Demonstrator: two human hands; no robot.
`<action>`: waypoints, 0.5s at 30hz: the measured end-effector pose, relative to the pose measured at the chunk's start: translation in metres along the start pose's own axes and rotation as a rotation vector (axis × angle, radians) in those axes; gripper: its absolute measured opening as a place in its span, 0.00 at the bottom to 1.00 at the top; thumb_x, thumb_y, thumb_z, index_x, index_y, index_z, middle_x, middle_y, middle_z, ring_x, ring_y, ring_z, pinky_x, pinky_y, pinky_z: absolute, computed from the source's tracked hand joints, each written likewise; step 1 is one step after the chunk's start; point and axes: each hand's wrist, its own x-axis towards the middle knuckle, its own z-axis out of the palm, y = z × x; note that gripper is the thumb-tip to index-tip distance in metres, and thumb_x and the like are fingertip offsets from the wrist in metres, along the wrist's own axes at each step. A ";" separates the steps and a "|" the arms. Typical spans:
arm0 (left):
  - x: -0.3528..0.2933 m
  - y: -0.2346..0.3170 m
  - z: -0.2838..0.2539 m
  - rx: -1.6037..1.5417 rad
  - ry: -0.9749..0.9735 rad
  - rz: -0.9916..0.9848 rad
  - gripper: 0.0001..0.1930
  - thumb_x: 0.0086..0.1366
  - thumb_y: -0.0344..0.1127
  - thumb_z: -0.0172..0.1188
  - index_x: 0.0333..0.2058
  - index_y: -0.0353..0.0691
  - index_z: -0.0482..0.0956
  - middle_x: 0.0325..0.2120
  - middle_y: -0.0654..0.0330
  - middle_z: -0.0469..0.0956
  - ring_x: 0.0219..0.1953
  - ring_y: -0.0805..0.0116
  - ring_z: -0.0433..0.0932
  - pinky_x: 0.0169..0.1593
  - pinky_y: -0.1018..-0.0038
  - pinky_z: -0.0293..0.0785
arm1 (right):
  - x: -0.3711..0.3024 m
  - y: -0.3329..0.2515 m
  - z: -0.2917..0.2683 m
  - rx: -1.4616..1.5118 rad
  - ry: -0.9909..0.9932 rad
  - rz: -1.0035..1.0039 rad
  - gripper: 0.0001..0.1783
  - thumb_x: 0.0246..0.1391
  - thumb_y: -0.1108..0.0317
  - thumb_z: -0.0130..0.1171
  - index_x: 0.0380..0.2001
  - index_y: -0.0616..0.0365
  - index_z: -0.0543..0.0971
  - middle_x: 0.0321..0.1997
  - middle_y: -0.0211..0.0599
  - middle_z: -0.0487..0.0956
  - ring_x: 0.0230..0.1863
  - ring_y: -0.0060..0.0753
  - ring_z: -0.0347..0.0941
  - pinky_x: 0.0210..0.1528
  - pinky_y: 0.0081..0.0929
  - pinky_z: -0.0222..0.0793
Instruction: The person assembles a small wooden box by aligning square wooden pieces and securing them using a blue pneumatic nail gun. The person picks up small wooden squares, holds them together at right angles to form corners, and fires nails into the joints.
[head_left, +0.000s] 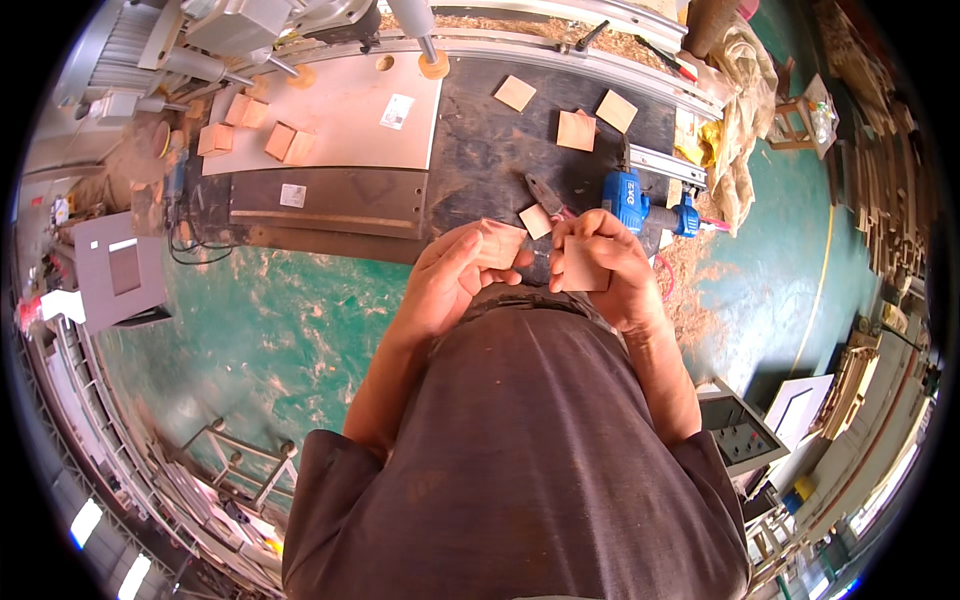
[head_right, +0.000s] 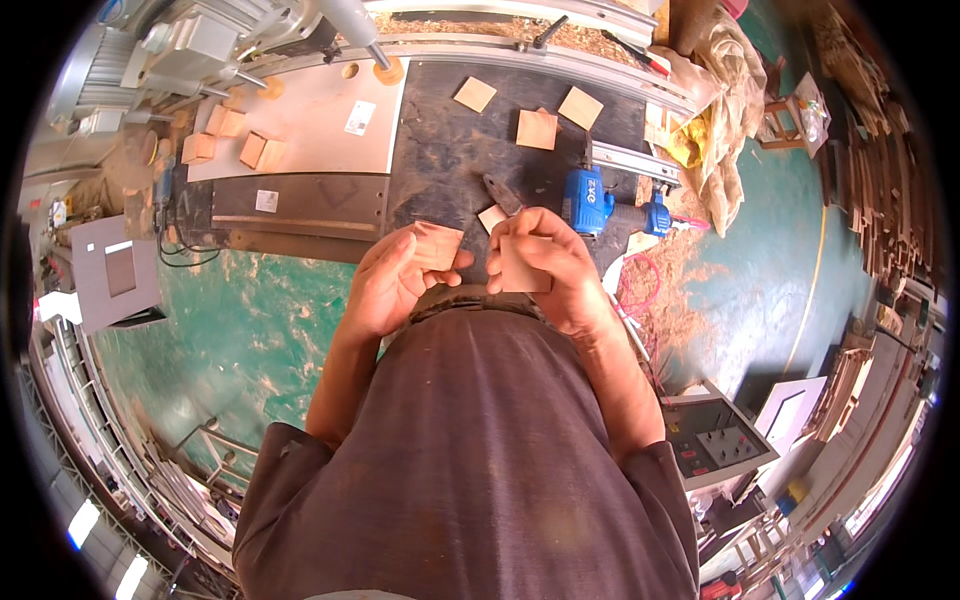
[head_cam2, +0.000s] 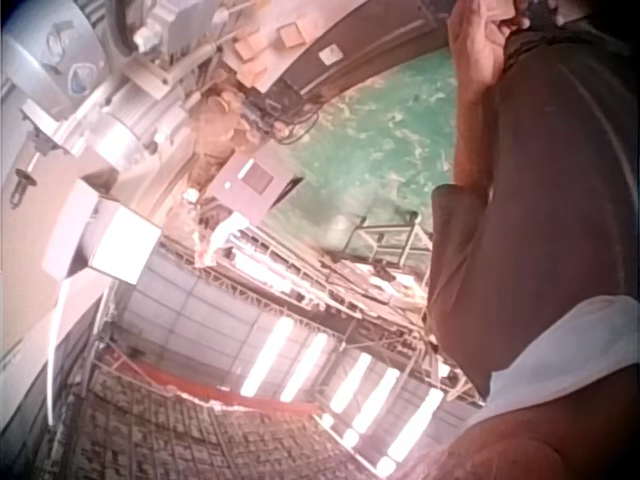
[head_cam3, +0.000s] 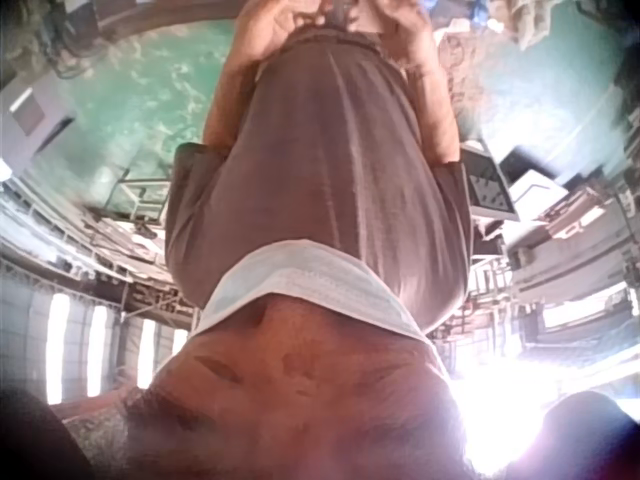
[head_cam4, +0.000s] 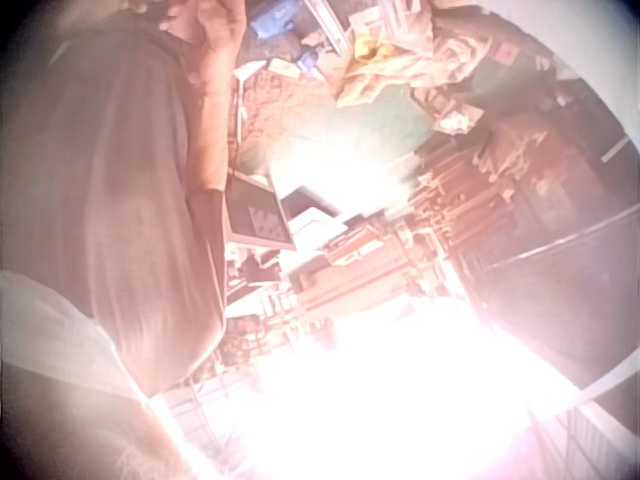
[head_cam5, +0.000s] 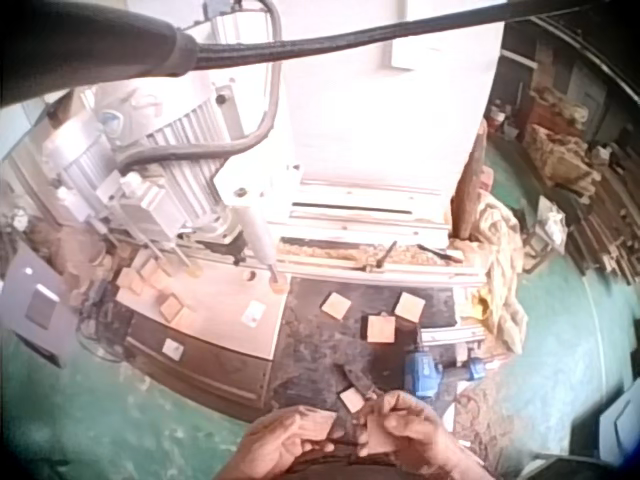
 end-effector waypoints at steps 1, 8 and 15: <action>0.001 0.001 0.002 0.040 0.002 -0.004 0.25 0.81 0.46 0.46 0.57 0.26 0.74 0.48 0.47 0.82 0.50 0.56 0.83 0.48 0.65 0.79 | 0.001 0.001 -0.001 -0.250 0.054 0.058 0.11 0.63 0.68 0.59 0.45 0.60 0.76 0.45 0.44 0.79 0.41 0.36 0.82 0.45 0.34 0.81; -0.002 0.002 0.006 0.408 -0.023 -0.001 0.23 0.81 0.49 0.48 0.52 0.31 0.77 0.41 0.55 0.84 0.43 0.68 0.84 0.41 0.74 0.78 | 0.027 0.018 0.028 -1.198 0.019 -0.305 0.13 0.66 0.67 0.66 0.39 0.69 0.82 0.39 0.36 0.80 0.30 0.29 0.82 0.35 0.27 0.77; -0.011 -0.020 -0.004 0.110 0.050 -0.060 0.22 0.82 0.49 0.47 0.49 0.32 0.77 0.36 0.54 0.83 0.37 0.66 0.84 0.36 0.73 0.77 | 0.001 0.003 0.040 -0.764 -0.069 0.161 0.18 0.66 0.71 0.61 0.56 0.69 0.76 0.45 0.42 0.82 0.46 0.29 0.79 0.49 0.28 0.75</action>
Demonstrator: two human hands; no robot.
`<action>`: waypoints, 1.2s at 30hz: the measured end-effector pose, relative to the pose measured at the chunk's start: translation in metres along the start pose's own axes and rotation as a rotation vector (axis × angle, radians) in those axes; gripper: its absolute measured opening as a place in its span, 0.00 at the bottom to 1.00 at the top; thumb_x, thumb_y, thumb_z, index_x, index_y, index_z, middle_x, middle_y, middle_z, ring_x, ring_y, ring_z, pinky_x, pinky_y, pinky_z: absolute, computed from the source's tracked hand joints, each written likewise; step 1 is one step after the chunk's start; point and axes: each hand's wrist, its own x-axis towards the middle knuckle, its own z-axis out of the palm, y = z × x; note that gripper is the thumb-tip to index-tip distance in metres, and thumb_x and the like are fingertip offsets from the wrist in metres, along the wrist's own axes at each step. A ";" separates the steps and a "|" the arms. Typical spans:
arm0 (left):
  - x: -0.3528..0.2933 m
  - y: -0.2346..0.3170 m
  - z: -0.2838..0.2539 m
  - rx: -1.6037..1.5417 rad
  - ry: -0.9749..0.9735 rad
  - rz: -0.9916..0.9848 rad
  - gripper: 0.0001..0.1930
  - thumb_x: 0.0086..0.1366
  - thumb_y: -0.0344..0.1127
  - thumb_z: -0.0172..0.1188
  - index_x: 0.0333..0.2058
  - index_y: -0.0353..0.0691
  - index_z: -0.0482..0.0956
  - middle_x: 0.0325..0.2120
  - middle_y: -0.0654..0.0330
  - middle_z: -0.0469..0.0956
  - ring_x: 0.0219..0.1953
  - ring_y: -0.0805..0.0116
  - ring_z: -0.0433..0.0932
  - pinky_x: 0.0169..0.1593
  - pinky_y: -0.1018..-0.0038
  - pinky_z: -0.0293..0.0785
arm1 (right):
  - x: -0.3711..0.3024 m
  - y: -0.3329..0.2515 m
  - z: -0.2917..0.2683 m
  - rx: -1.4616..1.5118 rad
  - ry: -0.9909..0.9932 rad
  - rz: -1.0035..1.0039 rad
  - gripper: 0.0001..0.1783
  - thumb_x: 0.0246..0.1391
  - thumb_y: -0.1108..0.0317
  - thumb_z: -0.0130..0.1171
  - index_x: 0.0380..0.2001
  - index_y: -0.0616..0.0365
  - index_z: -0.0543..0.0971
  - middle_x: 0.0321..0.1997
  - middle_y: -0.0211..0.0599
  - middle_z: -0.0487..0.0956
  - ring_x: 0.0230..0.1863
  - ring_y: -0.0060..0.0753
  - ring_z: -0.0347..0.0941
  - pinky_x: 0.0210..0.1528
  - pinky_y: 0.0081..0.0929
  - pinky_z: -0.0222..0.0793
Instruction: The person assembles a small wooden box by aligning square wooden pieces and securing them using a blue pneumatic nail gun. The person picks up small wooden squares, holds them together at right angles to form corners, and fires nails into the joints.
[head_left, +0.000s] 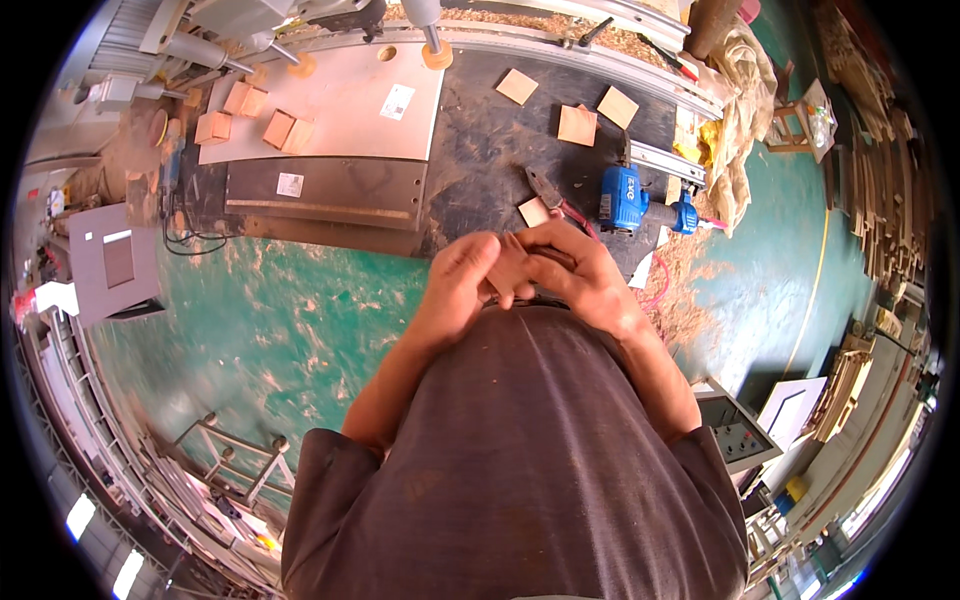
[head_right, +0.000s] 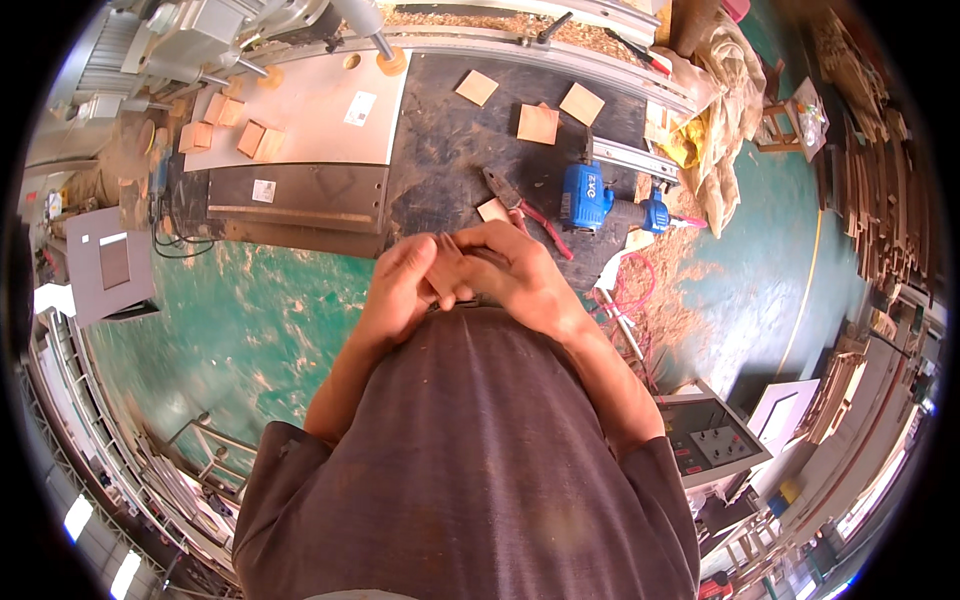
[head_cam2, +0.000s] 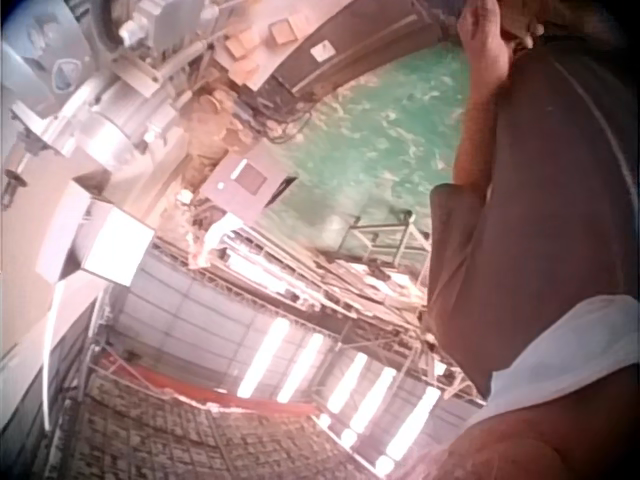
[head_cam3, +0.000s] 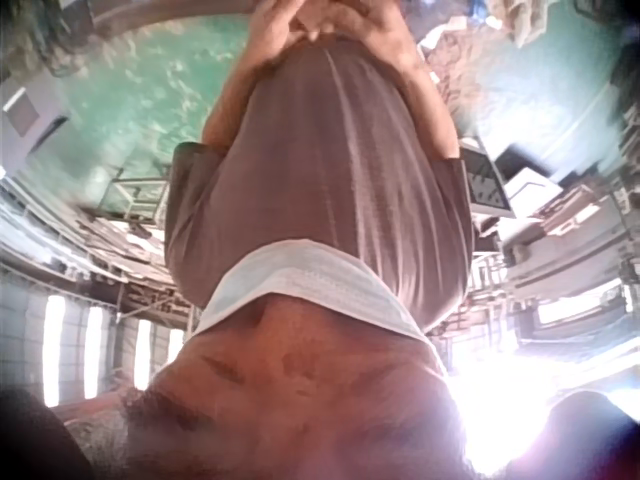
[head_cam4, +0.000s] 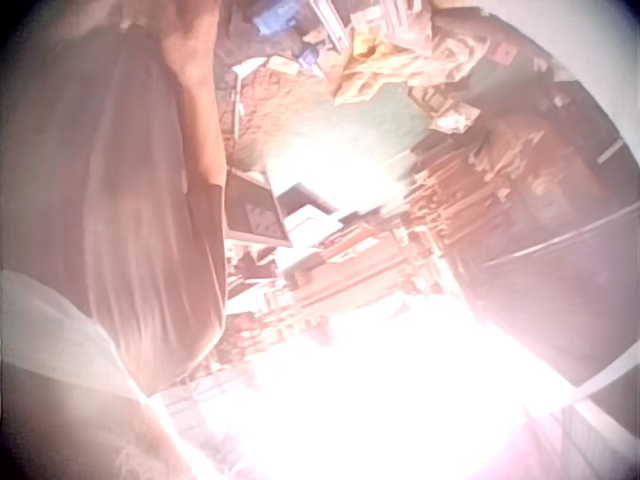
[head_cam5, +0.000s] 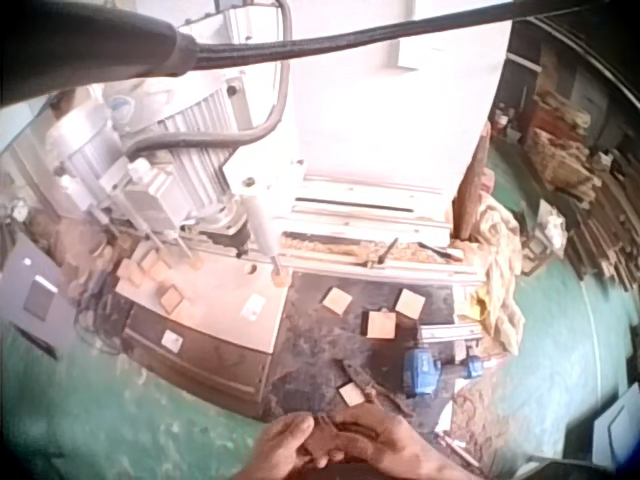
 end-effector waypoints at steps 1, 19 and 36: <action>0.004 -0.007 -0.009 -0.161 -0.042 0.057 0.21 0.82 0.49 0.46 0.49 0.34 0.76 0.37 0.55 0.82 0.36 0.65 0.83 0.35 0.72 0.77 | -0.008 0.006 -0.001 0.001 -0.001 0.001 0.18 0.66 0.71 0.61 0.56 0.69 0.76 0.45 0.42 0.82 0.46 0.29 0.79 0.49 0.28 0.75; 0.024 -0.040 -0.021 -0.835 -0.267 -0.238 0.21 0.80 0.54 0.47 0.56 0.45 0.75 0.61 0.54 0.73 0.57 0.52 0.77 0.57 0.51 0.79 | 0.006 0.023 0.001 -0.754 0.219 -0.406 0.44 0.50 0.58 0.78 0.65 0.68 0.72 0.69 0.59 0.71 0.71 0.55 0.67 0.71 0.45 0.62; 0.002 -0.019 -0.024 -0.483 0.044 -0.130 0.23 0.78 0.52 0.54 0.59 0.41 0.73 0.54 0.54 0.78 0.62 0.47 0.74 0.60 0.50 0.76 | 0.008 0.044 -0.005 -0.245 0.399 -0.261 0.41 0.51 0.76 0.72 0.68 0.72 0.68 0.55 0.52 0.81 0.57 0.40 0.81 0.59 0.35 0.78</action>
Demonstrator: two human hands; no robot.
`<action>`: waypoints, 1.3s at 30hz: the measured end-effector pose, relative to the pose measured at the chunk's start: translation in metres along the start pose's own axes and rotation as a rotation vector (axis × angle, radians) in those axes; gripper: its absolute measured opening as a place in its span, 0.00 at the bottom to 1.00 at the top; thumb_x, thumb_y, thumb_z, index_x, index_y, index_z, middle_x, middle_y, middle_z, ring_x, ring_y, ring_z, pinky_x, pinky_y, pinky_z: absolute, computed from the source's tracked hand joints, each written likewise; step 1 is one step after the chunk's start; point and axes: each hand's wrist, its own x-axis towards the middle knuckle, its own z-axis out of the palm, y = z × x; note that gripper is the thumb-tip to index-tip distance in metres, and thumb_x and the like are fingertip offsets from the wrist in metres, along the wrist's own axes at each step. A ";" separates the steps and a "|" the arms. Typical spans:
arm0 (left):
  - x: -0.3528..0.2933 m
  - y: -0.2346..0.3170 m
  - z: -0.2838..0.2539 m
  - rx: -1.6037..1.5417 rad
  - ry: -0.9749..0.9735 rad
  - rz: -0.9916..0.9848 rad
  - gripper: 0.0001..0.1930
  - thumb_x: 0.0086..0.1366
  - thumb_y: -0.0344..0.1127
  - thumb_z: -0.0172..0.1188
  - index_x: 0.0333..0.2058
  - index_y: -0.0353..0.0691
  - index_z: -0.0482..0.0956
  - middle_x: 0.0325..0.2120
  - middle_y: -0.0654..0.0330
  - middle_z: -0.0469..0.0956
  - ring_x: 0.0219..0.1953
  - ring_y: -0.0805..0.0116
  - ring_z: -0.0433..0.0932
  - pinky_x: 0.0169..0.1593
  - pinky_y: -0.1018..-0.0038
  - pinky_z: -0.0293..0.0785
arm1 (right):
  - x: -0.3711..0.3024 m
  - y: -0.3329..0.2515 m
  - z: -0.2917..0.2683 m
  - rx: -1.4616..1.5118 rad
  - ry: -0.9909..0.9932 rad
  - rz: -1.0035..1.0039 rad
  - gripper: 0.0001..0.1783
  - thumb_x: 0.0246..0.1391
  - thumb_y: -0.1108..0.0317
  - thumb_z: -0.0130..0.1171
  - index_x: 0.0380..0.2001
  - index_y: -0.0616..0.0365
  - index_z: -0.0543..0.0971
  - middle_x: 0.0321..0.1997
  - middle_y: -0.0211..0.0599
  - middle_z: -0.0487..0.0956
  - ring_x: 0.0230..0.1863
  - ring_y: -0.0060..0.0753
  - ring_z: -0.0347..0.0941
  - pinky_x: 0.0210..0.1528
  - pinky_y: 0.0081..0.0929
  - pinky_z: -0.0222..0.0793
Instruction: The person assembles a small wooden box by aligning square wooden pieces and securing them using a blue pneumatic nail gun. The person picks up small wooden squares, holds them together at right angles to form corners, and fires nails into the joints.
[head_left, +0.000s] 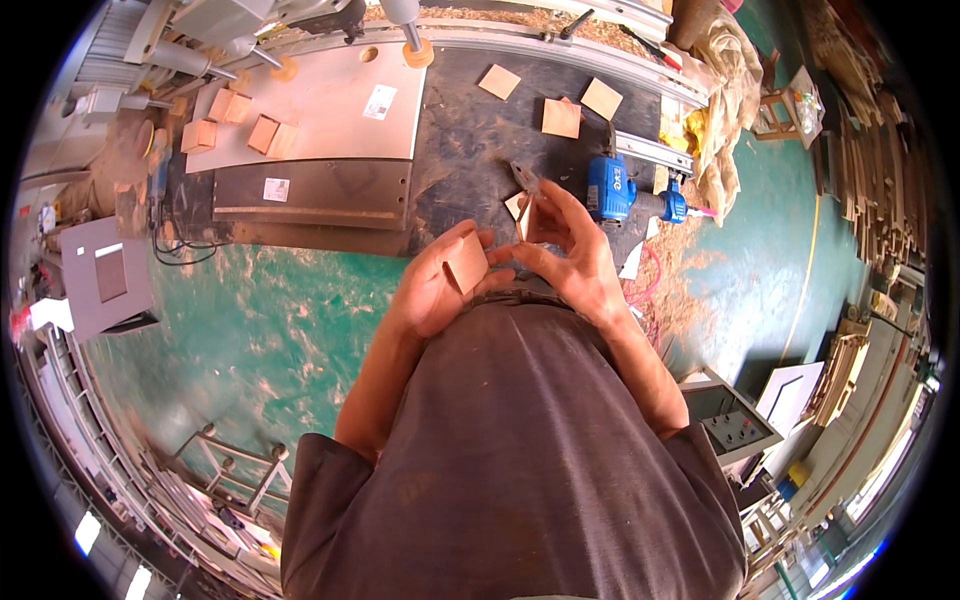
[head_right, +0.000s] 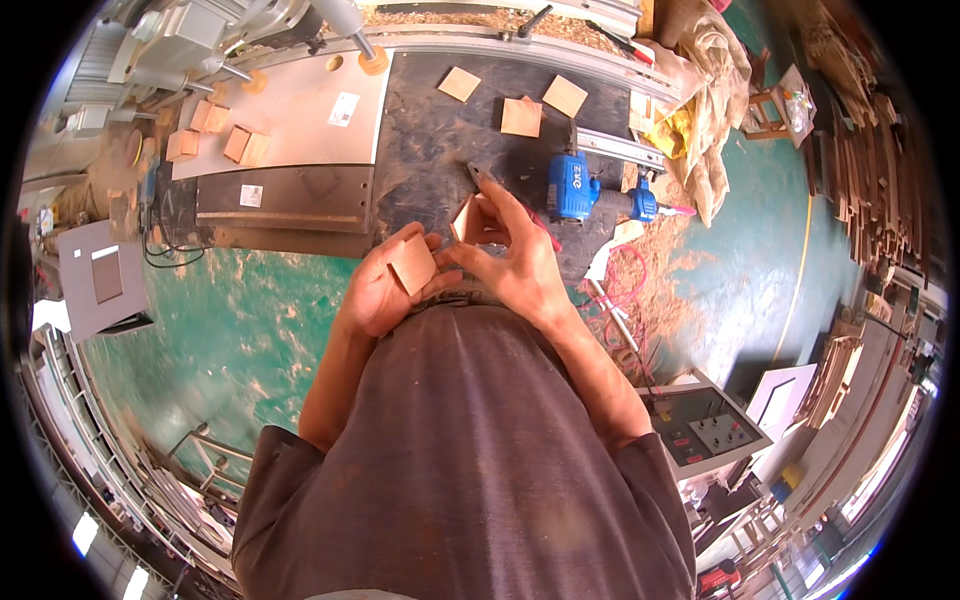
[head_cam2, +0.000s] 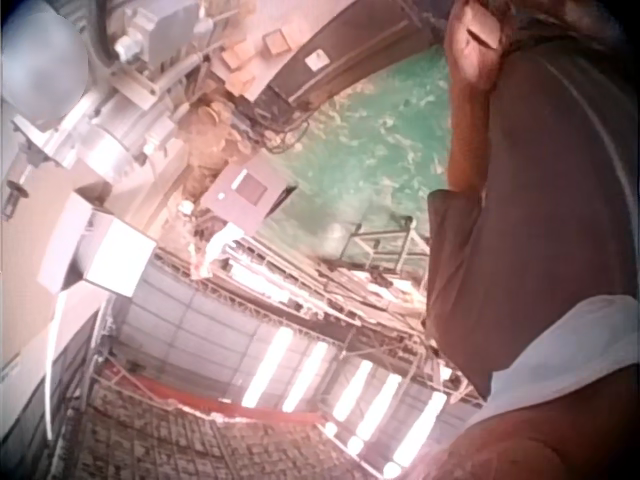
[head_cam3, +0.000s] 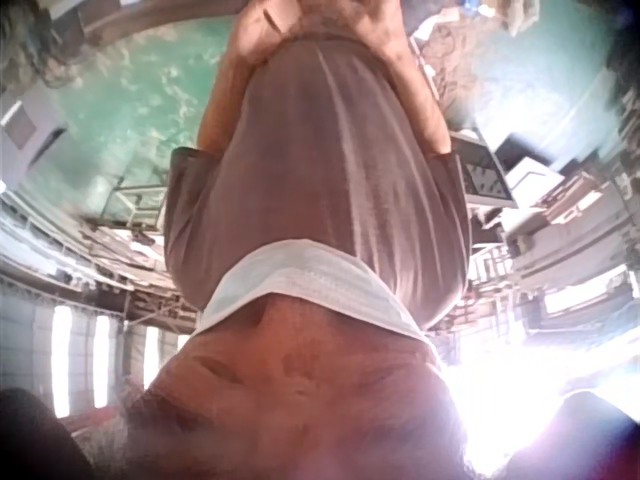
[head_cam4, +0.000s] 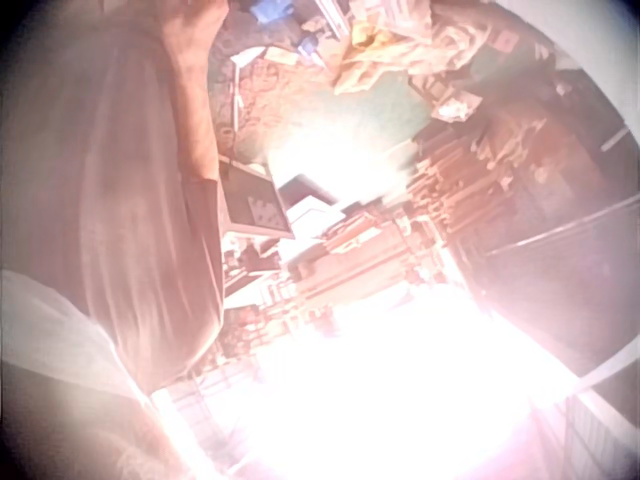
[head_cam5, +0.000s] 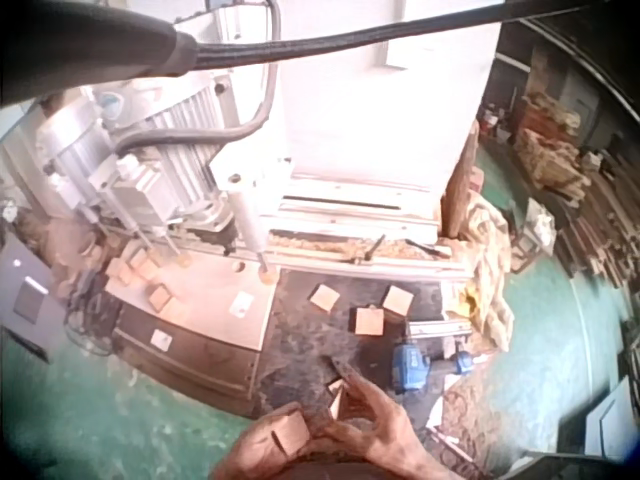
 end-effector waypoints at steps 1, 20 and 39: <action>0.001 0.002 -0.002 0.008 -0.005 -0.019 0.23 0.79 0.53 0.49 0.59 0.40 0.72 0.54 0.52 0.78 0.60 0.45 0.76 0.60 0.47 0.77 | -0.001 0.000 -0.001 -0.031 0.003 0.000 0.40 0.50 0.76 0.73 0.66 0.72 0.69 0.56 0.52 0.81 0.57 0.39 0.81 0.59 0.34 0.78; -0.026 0.009 0.021 1.117 0.044 0.190 0.33 0.58 0.42 0.75 0.56 0.32 0.71 0.44 0.59 0.78 0.46 0.74 0.75 0.50 0.74 0.73 | -0.007 -0.009 -0.021 -0.219 -0.242 0.002 0.32 0.46 0.77 0.73 0.57 0.68 0.78 0.58 0.46 0.81 0.60 0.37 0.78 0.65 0.34 0.70; -0.027 0.014 0.034 0.646 0.025 0.209 0.25 0.72 0.38 0.67 0.61 0.28 0.72 0.51 0.60 0.78 0.54 0.74 0.74 0.61 0.73 0.69 | -0.002 -0.029 -0.021 -0.245 -0.377 -0.185 0.26 0.47 0.70 0.75 0.51 0.65 0.83 0.55 0.49 0.81 0.56 0.49 0.79 0.59 0.41 0.74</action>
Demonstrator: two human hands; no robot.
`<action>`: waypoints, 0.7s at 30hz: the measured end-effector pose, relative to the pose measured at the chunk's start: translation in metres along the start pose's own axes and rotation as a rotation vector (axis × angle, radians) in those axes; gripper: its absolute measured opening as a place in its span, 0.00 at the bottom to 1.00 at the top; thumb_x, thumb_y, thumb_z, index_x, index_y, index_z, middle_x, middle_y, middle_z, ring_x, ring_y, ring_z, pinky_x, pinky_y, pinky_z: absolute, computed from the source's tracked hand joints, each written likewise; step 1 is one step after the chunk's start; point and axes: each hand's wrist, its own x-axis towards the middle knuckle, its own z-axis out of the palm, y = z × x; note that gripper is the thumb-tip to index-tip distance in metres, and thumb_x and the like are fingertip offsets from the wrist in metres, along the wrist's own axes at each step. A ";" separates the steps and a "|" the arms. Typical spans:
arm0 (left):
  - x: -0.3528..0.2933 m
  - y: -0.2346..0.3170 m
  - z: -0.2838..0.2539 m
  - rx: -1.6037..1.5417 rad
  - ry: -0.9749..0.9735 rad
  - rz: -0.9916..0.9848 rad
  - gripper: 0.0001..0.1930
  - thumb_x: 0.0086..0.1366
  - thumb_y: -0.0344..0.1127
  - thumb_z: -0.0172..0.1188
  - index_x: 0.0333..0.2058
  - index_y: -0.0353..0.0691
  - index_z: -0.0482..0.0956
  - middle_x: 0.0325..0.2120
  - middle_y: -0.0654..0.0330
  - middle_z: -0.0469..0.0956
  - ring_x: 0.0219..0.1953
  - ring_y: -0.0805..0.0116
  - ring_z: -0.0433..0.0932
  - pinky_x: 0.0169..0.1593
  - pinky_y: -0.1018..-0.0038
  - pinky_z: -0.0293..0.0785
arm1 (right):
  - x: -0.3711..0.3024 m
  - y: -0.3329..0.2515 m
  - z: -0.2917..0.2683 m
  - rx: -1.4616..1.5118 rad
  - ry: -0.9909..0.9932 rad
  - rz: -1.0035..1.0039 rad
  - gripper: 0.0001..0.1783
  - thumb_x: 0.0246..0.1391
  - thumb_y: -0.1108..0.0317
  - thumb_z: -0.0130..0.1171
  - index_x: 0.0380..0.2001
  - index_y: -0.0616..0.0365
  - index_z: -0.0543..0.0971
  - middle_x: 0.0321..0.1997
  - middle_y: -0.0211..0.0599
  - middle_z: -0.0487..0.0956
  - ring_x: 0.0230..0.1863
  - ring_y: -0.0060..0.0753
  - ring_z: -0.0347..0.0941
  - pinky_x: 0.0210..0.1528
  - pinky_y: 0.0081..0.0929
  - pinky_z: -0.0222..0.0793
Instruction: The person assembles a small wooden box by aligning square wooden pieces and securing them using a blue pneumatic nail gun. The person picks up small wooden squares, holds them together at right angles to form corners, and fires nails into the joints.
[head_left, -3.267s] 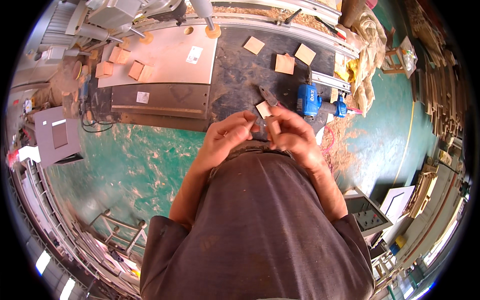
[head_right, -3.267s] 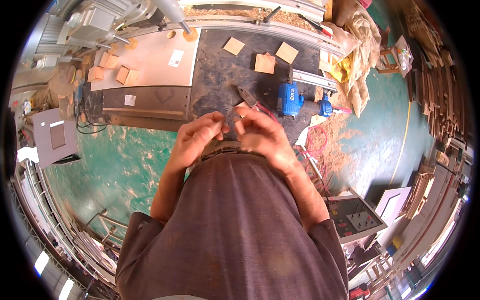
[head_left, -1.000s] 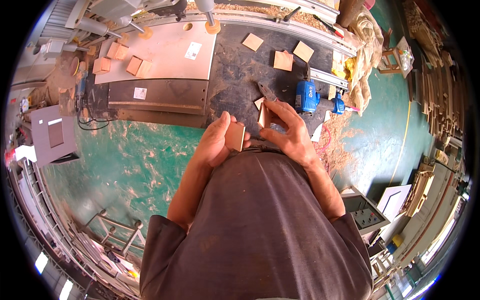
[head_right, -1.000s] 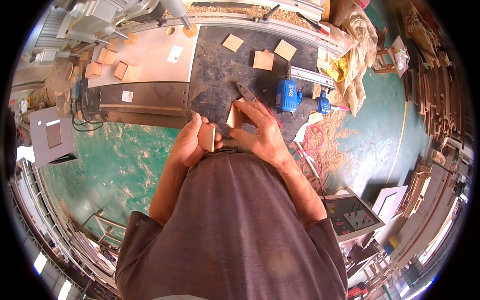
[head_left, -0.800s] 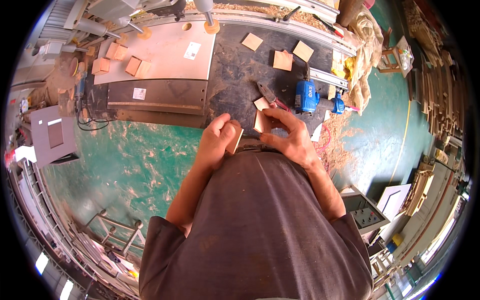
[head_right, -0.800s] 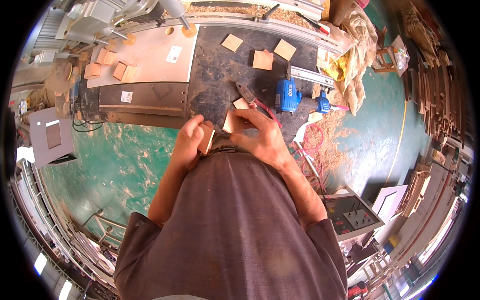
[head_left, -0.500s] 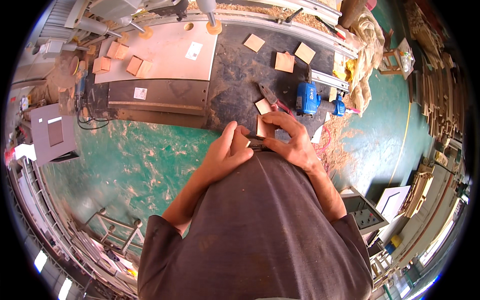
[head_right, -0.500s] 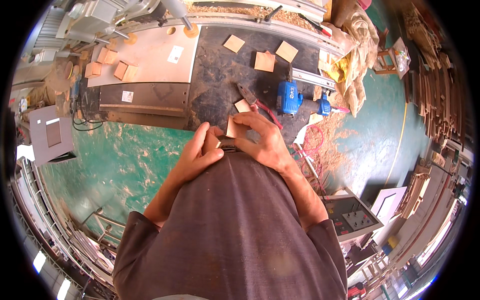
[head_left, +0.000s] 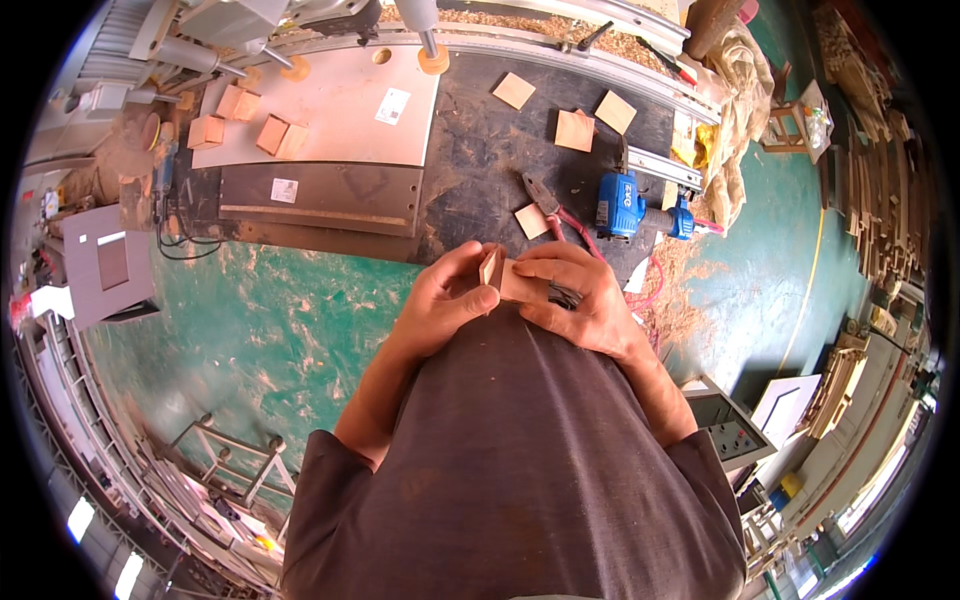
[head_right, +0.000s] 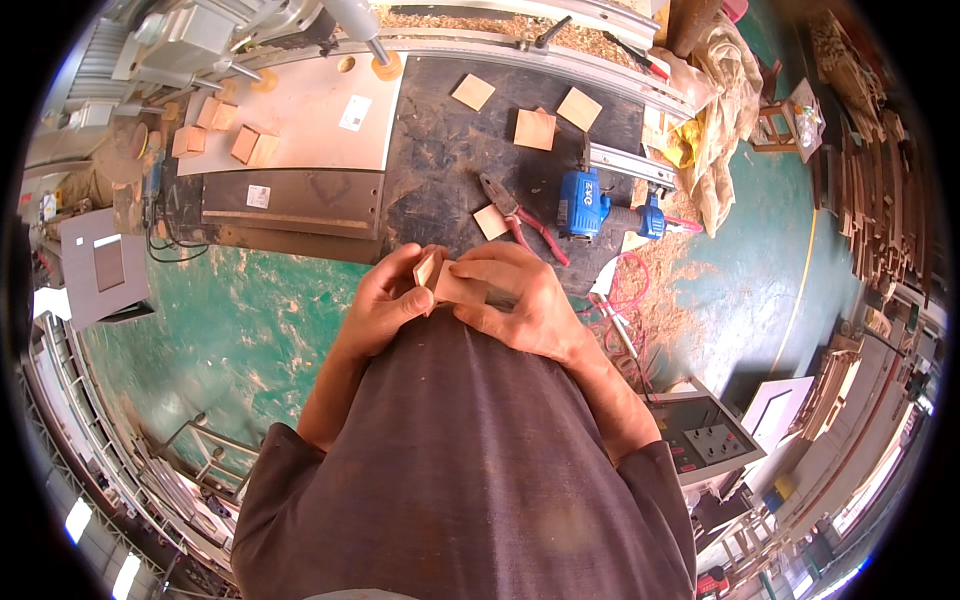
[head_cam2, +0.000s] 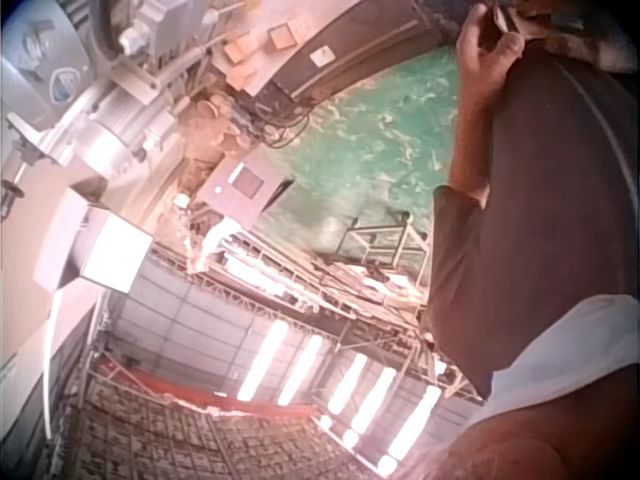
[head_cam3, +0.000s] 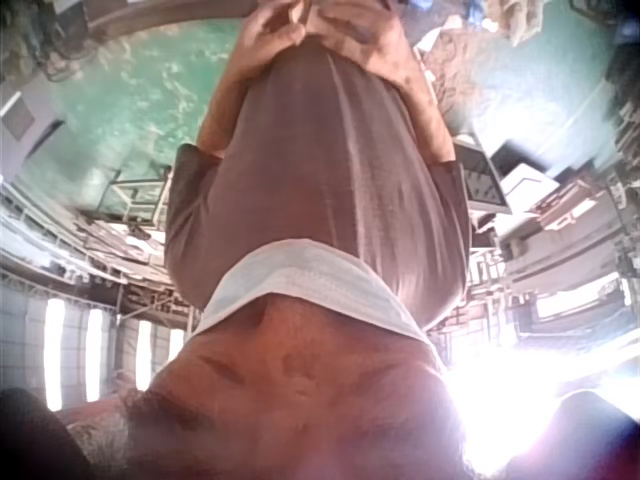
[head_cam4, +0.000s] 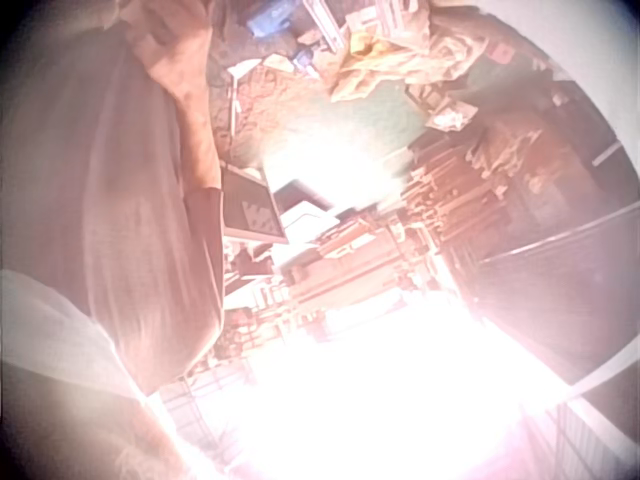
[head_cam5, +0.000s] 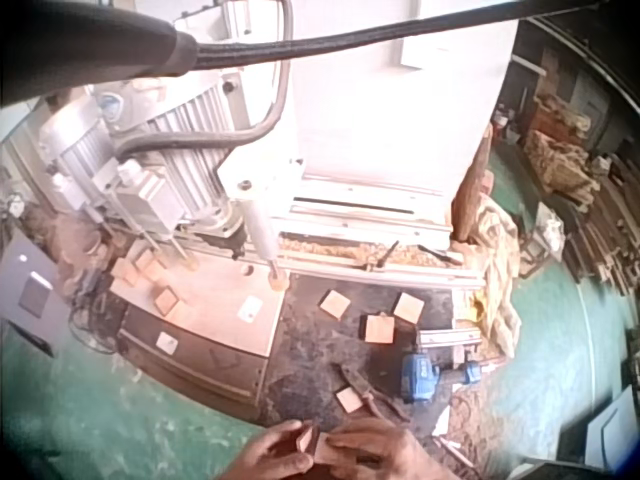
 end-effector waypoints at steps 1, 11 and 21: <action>0.001 0.000 -0.002 0.000 0.000 -0.001 0.25 0.72 0.38 0.67 0.61 0.28 0.72 0.51 0.60 0.78 0.54 0.74 0.74 0.61 0.73 0.69 | 0.000 0.000 0.001 -0.043 0.023 -0.035 0.26 0.47 0.69 0.75 0.51 0.64 0.83 0.54 0.49 0.81 0.54 0.48 0.80 0.57 0.41 0.75; 0.009 -0.008 -0.010 0.250 -0.220 0.122 0.22 0.70 0.31 0.67 0.58 0.26 0.73 0.66 0.55 0.68 0.63 0.69 0.70 0.65 0.71 0.67 | 0.001 -0.003 0.007 -0.014 0.103 -0.069 0.22 0.48 0.68 0.75 0.48 0.61 0.85 0.50 0.46 0.82 0.49 0.46 0.81 0.51 0.39 0.78; 0.010 0.009 0.002 0.318 -0.328 0.164 0.14 0.73 0.30 0.60 0.53 0.29 0.75 0.58 0.56 0.71 0.60 0.68 0.71 0.64 0.73 0.65 | -0.007 0.003 0.015 0.080 0.225 0.000 0.21 0.47 0.73 0.73 0.46 0.67 0.84 0.49 0.47 0.82 0.47 0.41 0.82 0.48 0.33 0.79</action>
